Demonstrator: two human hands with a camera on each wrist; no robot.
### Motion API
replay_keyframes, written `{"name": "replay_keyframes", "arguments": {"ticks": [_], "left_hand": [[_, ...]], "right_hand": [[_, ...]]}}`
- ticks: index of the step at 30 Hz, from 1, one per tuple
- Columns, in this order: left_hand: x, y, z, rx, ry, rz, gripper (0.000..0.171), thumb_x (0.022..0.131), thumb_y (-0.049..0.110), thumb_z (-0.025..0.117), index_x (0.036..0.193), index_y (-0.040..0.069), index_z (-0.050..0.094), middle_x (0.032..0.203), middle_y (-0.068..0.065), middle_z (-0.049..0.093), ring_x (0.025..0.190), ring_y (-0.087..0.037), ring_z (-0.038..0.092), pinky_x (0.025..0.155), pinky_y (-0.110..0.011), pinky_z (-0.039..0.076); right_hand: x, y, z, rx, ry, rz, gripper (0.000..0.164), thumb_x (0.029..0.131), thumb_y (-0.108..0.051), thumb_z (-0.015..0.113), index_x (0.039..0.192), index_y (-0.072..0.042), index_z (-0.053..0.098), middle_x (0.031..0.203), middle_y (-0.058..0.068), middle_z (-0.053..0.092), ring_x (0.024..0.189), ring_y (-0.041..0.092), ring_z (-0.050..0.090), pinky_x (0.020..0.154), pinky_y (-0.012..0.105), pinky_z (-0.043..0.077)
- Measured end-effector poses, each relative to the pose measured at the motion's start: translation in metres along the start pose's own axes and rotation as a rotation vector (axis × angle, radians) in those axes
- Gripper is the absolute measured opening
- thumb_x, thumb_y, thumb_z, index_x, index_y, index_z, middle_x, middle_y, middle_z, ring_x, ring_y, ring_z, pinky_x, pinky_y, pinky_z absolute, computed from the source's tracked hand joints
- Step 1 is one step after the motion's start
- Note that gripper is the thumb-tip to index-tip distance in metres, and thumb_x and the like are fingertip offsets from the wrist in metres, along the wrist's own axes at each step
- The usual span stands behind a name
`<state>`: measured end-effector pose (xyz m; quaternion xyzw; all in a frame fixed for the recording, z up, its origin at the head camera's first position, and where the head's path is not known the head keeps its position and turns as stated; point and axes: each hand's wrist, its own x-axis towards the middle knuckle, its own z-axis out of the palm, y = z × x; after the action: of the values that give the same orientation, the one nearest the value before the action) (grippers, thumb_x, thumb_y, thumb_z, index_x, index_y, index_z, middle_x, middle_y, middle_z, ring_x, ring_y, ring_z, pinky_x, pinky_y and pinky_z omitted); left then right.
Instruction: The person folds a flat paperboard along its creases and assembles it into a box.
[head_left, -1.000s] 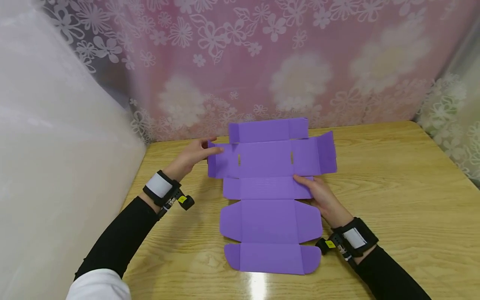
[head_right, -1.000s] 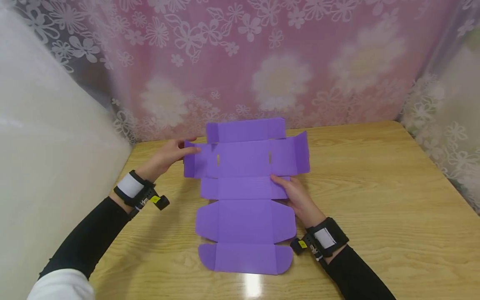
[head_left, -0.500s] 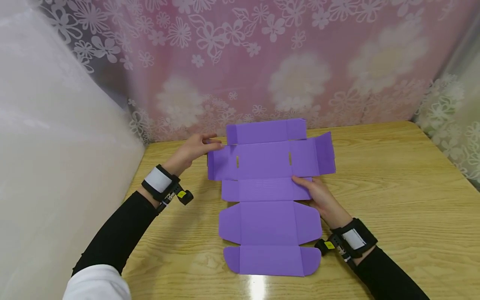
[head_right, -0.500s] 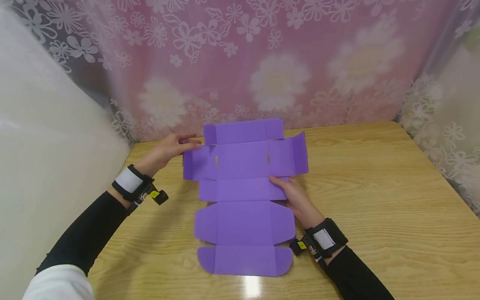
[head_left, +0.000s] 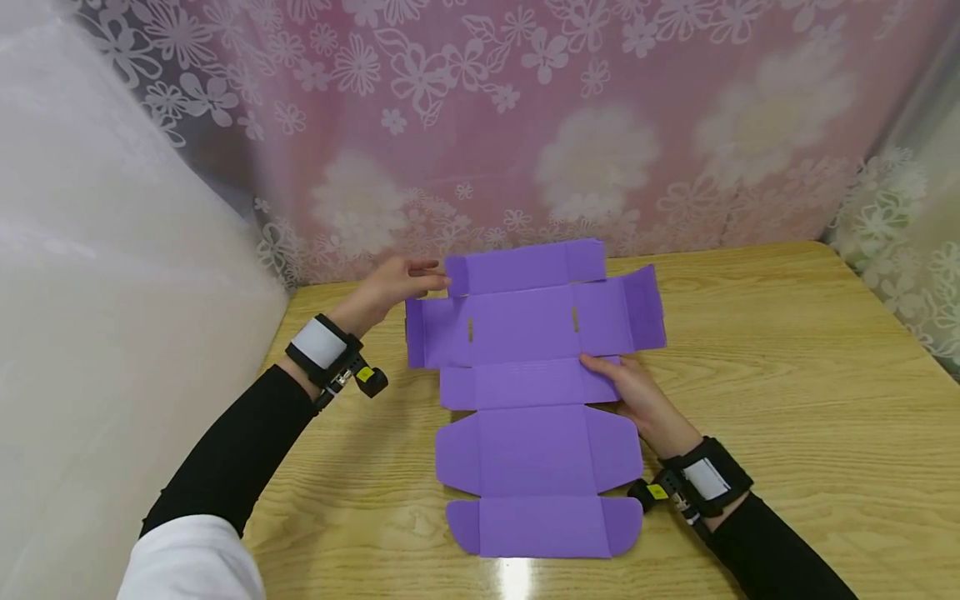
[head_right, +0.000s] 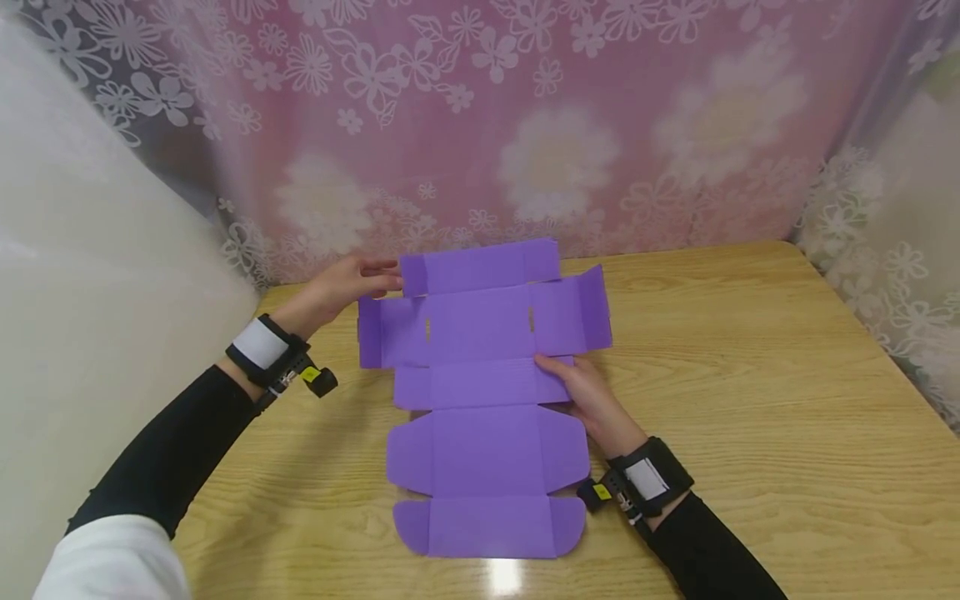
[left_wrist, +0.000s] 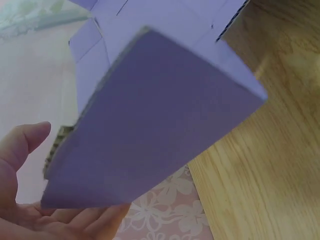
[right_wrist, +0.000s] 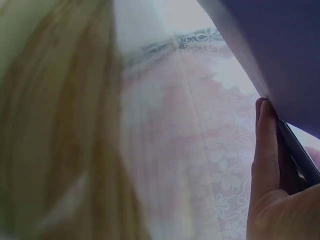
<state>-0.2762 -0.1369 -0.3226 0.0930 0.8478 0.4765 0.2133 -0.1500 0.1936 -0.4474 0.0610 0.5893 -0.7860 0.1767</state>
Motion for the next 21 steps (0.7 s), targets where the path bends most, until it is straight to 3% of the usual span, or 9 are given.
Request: {"name": "replay_keyframes", "arguments": {"ticks": [4, 9, 16, 21], "left_hand": [[0.003, 0.004, 0.000, 0.005, -0.001, 0.011, 0.068, 0.097, 0.024, 0.067, 0.154, 0.003, 0.037, 0.158, -0.013, 0.040, 0.142, -0.029, 0.042, 0.116, -0.043, 0.036], [0.006, 0.011, 0.000, 0.068, 0.010, 0.019, 0.065, 0.096, 0.029, 0.069, 0.152, 0.012, 0.044, 0.156, -0.012, 0.043, 0.146, -0.027, 0.037, 0.117, -0.045, 0.032], [0.009, 0.021, 0.004, 0.058, -0.009, 0.044, 0.062, 0.097, 0.029, 0.068, 0.151, 0.012, 0.045, 0.148, -0.006, 0.053, 0.145, -0.022, 0.038, 0.119, -0.040, 0.030], [0.008, 0.026, 0.007, 0.049, -0.020, 0.058, 0.062, 0.096, 0.028, 0.069, 0.151, 0.012, 0.046, 0.145, -0.004, 0.057, 0.144, -0.020, 0.040, 0.119, -0.040, 0.030]], "right_hand": [[0.001, 0.001, -0.001, -0.022, -0.011, 0.002, 0.034, 0.103, -0.021, 0.058, 0.133, -0.010, 0.046, 0.107, -0.007, 0.065, 0.100, 0.012, 0.065, 0.090, 0.034, 0.052], [0.002, 0.002, -0.001, -0.029, -0.022, -0.002, 0.039, 0.102, -0.019, 0.058, 0.138, -0.012, 0.043, 0.110, -0.006, 0.064, 0.100, 0.013, 0.066, 0.090, 0.035, 0.052], [0.004, 0.002, 0.001, -0.054, -0.016, 0.021, 0.055, 0.102, -0.021, 0.057, 0.148, -0.003, 0.033, 0.116, -0.001, 0.060, 0.103, 0.015, 0.063, 0.094, 0.037, 0.050], [0.005, 0.002, 0.002, -0.060, -0.009, 0.022, 0.055, 0.101, -0.021, 0.058, 0.148, -0.003, 0.034, 0.117, 0.000, 0.059, 0.104, 0.016, 0.062, 0.094, 0.038, 0.049]]}}
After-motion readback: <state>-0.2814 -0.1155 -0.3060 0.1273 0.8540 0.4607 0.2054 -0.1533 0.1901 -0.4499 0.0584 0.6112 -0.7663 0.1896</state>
